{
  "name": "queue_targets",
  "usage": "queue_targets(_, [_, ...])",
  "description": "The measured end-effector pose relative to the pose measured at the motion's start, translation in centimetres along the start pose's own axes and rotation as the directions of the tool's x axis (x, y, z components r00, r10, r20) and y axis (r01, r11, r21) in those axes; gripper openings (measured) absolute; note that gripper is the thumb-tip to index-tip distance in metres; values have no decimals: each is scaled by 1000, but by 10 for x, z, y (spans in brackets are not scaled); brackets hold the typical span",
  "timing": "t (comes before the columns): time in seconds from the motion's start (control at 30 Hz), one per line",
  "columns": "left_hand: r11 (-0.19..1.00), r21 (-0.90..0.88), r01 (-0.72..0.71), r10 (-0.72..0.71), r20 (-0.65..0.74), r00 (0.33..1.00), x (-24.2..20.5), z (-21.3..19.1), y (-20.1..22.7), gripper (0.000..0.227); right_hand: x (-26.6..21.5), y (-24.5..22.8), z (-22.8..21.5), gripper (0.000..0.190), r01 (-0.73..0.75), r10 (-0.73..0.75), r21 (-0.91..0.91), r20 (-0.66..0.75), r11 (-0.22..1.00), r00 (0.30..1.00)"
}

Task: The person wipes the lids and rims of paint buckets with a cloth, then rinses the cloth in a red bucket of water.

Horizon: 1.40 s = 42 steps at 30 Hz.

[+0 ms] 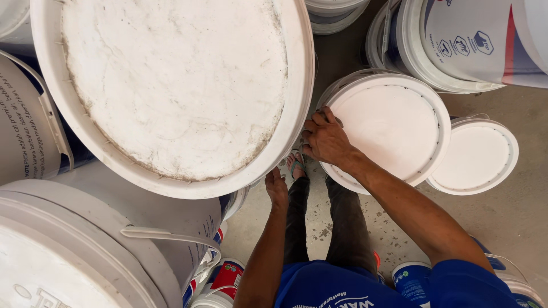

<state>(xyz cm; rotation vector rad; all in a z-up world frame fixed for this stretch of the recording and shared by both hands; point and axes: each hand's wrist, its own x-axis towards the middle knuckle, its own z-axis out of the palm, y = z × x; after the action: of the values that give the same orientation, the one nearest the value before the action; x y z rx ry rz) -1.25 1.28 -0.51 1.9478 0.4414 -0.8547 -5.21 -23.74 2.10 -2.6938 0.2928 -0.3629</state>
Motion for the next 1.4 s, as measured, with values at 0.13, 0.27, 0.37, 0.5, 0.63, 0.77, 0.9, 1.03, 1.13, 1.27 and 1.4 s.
queue_targets(0.13, [999,-3,-53,52,-18,998,6,-10,-4,67,16,55,-27,23,-51,53,-88,25,995,998])
queue_targets(0.27, [997,23,-75,75,-2,997,5,-19,-4,67,0,146,-80,24,-421,369,-436,-202,796,907])
queue_targets(0.37, [997,44,-66,65,9,998,1,-19,0,61,-13,130,-65,12,-418,345,-299,-269,858,899])
queue_targets(0.5, [991,134,-14,13,4,1000,0,-11,-11,60,-9,70,-40,16,-285,251,-186,-190,940,949])
queue_targets(0.63, [984,176,-17,18,-2,1000,-6,-4,-16,60,-11,21,-23,17,-32,21,-137,-83,990,996])
queue_targets(0.77, [973,229,-35,35,4,999,-1,0,-5,60,-25,-8,-15,16,163,-161,-49,49,985,986])
queue_targets(0.9, [966,256,-36,33,15,999,5,3,5,59,-93,-52,-11,20,194,-205,142,61,971,977])
queue_targets(1.03, [976,207,-66,66,5,998,8,1,16,54,-121,-42,-22,17,372,-419,242,187,896,888])
queue_targets(1.13, [973,211,-91,86,34,996,7,1,20,55,-77,-25,-16,14,440,-458,145,136,886,879])
queue_targets(1.27, [972,212,-102,96,41,995,0,7,29,59,-13,-12,-5,16,42,-54,-101,-125,994,991])
queue_targets(1.4, [971,199,-129,115,82,990,-4,18,32,61,-71,-38,-1,17,129,-131,-22,-136,991,982])
